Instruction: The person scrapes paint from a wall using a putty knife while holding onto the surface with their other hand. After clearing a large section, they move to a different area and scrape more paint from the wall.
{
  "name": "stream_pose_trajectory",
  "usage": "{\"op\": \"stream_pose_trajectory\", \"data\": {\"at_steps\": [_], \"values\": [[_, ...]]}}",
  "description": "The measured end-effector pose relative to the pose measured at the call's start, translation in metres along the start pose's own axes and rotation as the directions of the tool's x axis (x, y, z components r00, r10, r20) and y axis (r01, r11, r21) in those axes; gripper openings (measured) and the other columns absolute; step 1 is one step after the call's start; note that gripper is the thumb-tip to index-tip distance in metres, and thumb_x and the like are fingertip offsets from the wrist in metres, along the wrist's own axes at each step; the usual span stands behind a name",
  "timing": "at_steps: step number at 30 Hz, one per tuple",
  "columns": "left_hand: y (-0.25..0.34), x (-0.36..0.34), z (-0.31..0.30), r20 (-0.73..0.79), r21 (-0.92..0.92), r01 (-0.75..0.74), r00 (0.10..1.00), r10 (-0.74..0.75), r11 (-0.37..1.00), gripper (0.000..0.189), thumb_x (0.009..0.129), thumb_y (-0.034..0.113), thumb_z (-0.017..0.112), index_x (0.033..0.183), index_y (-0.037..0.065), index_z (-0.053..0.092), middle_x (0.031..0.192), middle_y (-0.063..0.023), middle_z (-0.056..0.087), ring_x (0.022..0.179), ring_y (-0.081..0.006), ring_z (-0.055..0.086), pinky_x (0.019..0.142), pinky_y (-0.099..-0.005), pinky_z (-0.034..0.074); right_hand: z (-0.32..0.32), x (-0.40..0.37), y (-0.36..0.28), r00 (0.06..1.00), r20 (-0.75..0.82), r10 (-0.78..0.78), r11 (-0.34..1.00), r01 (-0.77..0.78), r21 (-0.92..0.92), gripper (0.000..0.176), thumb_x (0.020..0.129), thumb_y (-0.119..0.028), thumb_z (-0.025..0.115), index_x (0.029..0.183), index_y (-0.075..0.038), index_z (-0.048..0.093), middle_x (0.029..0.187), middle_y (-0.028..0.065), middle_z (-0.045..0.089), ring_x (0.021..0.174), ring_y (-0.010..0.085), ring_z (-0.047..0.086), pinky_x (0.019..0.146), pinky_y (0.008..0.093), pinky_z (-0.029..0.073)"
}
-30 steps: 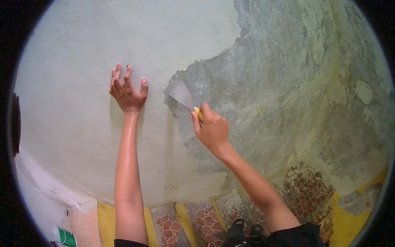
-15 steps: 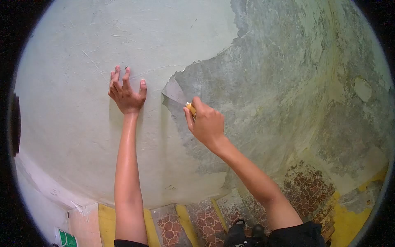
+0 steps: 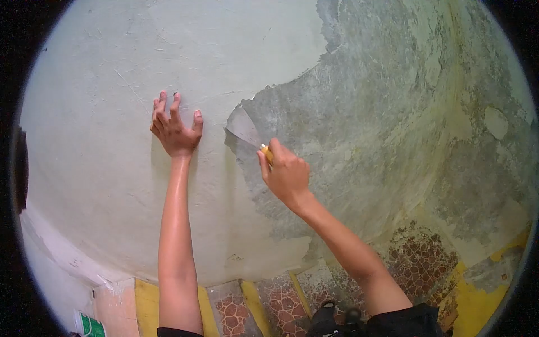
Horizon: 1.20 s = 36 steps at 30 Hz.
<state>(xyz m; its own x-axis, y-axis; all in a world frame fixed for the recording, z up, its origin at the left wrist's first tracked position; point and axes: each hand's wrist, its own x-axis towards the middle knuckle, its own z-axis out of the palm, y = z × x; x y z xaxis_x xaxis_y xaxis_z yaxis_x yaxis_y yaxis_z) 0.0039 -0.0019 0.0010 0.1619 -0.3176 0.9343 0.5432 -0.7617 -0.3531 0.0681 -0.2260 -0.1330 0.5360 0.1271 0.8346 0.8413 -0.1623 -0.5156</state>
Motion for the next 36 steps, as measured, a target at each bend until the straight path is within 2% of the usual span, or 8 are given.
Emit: {"op": "stream_pose_trajectory", "data": {"at_steps": [9,17,20,22,26,36], "values": [[-0.001,0.001,-0.001,0.010,-0.003,0.007,1.000,-0.007,1.000,0.053,0.080,0.046,0.059,0.128,0.024,0.053,0.141,-0.0054,0.045,0.134,-0.0288,0.038,0.106,-0.0449,0.030,0.004,0.000,0.000,1.000,-0.026,0.016,1.000,-0.016,0.012,0.026,0.093,-0.028,0.065,0.084,-0.008,0.049,0.066,0.0104,0.062,0.054,0.0324,0.062,0.044,0.0408,0.045],[0.001,0.003,-0.001,0.001,-0.008,0.015,1.000,-0.015,1.000,0.052,0.081,0.046,0.059,0.128,0.024,0.054,0.142,-0.0049,0.045,0.134,-0.0287,0.038,0.106,-0.0451,0.031,0.000,0.002,-0.003,1.000,0.000,0.016,0.999,-0.016,0.041,0.027,0.093,-0.028,0.065,0.085,-0.008,0.049,0.068,0.0114,0.063,0.055,0.0334,0.062,0.046,0.0415,0.046],[0.002,-0.001,0.000,0.003,-0.023,0.009,1.000,-0.009,1.000,0.052,0.081,0.047,0.058,0.128,0.025,0.054,0.141,-0.0045,0.045,0.134,-0.0284,0.038,0.106,-0.0454,0.031,-0.005,0.004,-0.006,0.997,0.035,0.062,0.998,-0.063,0.021,0.027,0.092,-0.027,0.065,0.085,-0.007,0.049,0.068,0.0116,0.064,0.056,0.0336,0.063,0.047,0.0419,0.047],[-0.001,-0.002,0.000,0.011,0.008,-0.012,1.000,0.012,1.000,0.052,0.082,0.047,0.058,0.128,0.025,0.053,0.141,-0.0043,0.045,0.134,-0.0284,0.039,0.105,-0.0454,0.032,-0.006,0.001,-0.004,0.996,0.054,0.074,0.994,-0.078,0.073,0.026,0.092,-0.027,0.065,0.085,-0.007,0.049,0.067,0.0120,0.064,0.057,0.0341,0.063,0.047,0.0429,0.047],[-0.001,-0.001,0.000,0.000,-0.046,0.010,1.000,-0.010,0.999,0.057,0.080,0.045,0.062,0.132,0.024,0.052,0.145,-0.0055,0.043,0.135,-0.0306,0.038,0.106,-0.0461,0.030,-0.005,0.002,0.007,0.998,-0.009,0.070,0.994,-0.069,0.079,0.026,0.092,-0.027,0.065,0.085,-0.007,0.050,0.066,0.0124,0.064,0.057,0.0341,0.064,0.047,0.0433,0.046],[0.000,0.000,-0.001,0.001,-0.041,0.008,1.000,-0.008,0.999,0.057,0.080,0.044,0.061,0.132,0.024,0.052,0.145,-0.0055,0.044,0.135,-0.0306,0.038,0.106,-0.0457,0.030,-0.010,0.008,0.008,0.995,0.054,0.079,0.993,-0.083,0.088,0.026,0.091,-0.029,0.067,0.087,-0.007,0.052,0.065,0.0120,0.065,0.057,0.0346,0.064,0.047,0.0427,0.045]]}}
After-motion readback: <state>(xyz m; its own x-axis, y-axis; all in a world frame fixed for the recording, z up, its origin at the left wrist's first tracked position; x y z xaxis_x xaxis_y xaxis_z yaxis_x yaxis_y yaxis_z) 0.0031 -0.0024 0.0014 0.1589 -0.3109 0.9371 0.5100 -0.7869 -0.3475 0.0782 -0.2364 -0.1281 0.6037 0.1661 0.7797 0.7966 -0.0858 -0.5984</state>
